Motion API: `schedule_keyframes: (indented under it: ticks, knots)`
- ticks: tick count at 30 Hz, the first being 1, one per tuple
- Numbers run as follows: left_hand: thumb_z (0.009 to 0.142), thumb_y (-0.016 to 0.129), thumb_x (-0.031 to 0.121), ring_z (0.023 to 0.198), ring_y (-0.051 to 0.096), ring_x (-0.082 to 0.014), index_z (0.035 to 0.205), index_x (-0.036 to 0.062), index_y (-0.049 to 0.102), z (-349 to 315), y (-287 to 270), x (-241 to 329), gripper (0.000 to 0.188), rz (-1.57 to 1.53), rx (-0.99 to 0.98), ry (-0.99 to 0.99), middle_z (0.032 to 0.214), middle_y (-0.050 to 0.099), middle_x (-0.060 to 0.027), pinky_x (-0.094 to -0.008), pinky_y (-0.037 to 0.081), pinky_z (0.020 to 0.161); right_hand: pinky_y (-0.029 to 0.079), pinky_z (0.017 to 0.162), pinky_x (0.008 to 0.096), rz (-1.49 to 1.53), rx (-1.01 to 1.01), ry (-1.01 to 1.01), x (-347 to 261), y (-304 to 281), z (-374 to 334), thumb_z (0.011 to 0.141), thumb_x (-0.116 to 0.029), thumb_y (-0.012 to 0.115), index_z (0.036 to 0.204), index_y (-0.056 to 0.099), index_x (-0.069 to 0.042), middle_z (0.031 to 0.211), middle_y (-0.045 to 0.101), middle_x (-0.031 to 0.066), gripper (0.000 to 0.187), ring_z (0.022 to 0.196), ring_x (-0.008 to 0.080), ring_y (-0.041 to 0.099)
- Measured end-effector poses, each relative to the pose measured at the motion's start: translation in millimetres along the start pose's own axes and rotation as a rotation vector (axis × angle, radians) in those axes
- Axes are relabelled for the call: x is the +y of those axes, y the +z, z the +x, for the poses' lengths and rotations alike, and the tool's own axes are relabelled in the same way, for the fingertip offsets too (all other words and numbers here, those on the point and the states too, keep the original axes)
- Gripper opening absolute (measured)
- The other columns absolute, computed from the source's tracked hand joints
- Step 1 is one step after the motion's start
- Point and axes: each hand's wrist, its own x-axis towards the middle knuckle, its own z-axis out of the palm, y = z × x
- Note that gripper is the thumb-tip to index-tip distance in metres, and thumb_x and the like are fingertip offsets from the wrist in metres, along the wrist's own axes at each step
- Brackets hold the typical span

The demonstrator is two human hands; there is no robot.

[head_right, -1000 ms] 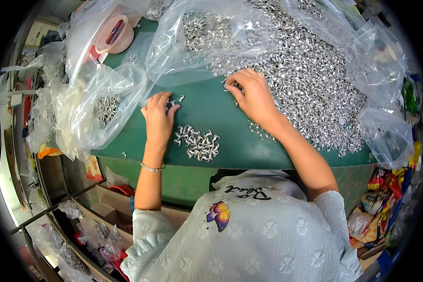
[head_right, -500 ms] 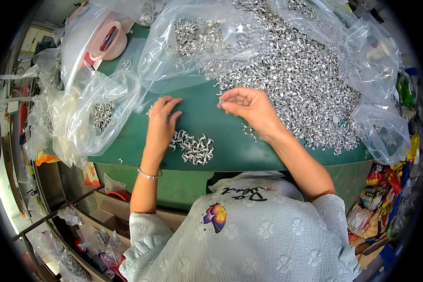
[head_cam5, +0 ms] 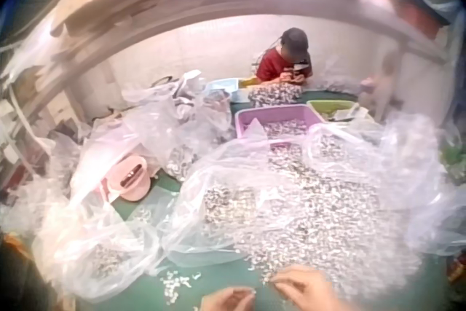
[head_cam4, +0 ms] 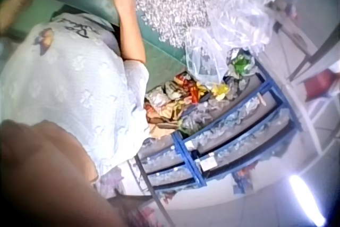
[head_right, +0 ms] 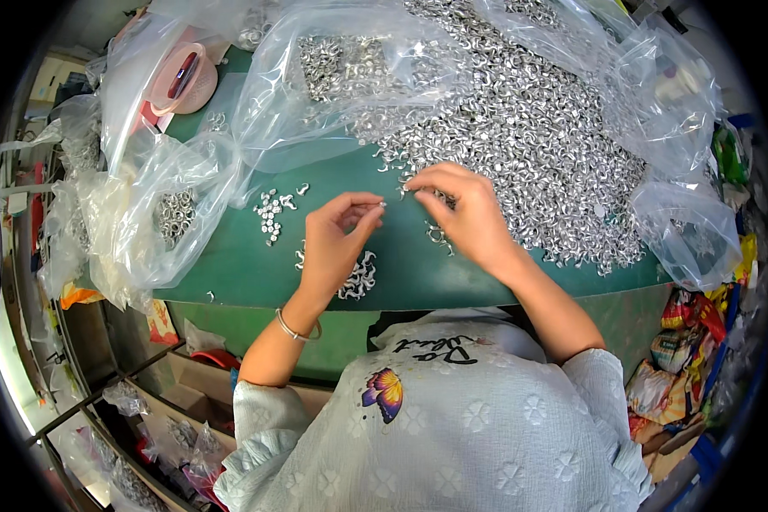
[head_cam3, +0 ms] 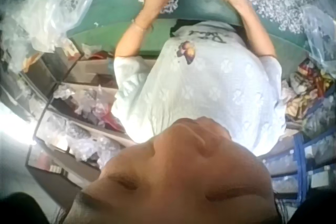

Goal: The person sorts small silver metal components on a green table by hand, moving them from a central pile into smaller groups and placing them into plastic bags.

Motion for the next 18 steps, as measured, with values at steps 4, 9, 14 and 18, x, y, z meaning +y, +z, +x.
schedule_keyframes:
  ticks: [4,9,14,18]
  knots:
    - [0.080,0.069,-0.003,0.075,0.064,-0.0217,0.095,-0.0020,0.064,14.9,4.0,-13.9,0.015,0.400,0.078,0.296,0.085,0.064,-0.0116,-0.0314,0.051,0.065,0.048,0.081,0.0351,-0.243,0.117,-0.043,18.3,-9.9,1.7,0.079,0.003,0.067,0.094,0.069,0.000,0.096,0.067,0.0098,0.015,0.089,0.0267,0.063]
    - [0.079,0.070,-0.002,0.076,0.062,-0.0224,0.103,0.0007,0.064,25.3,15.3,-20.5,0.025,0.390,-0.016,0.332,0.094,0.065,-0.0120,-0.0314,0.051,0.065,0.041,0.083,0.0374,-0.438,0.124,-0.094,23.2,-2.1,10.1,0.078,-0.005,0.070,0.093,0.068,-0.006,0.097,0.063,0.0058,0.015,0.094,0.0255,0.056]
    - [0.077,0.068,-0.004,0.096,0.059,-0.0315,0.114,0.0012,0.061,29.5,-35.5,-23.1,0.037,0.843,0.294,0.484,0.107,0.062,-0.0135,-0.0374,0.048,0.082,0.039,0.080,0.0368,-0.504,0.116,-0.116,28.3,-7.4,10.2,0.077,-0.005,0.071,0.090,0.069,-0.007,0.096,0.062,0.0039,0.013,0.094,0.0245,0.054]
    - [0.080,0.063,-0.001,0.101,0.056,-0.0340,0.111,-0.0021,0.061,15.2,-55.9,-35.2,0.031,1.162,0.281,0.359,0.111,0.059,-0.0162,-0.0412,0.045,0.085,0.037,0.079,0.0360,-0.506,-0.013,-0.281,28.1,6.0,24.0,0.075,-0.005,0.067,0.085,0.071,-0.007,0.091,0.060,0.0035,0.011,0.092,0.0225,0.053]
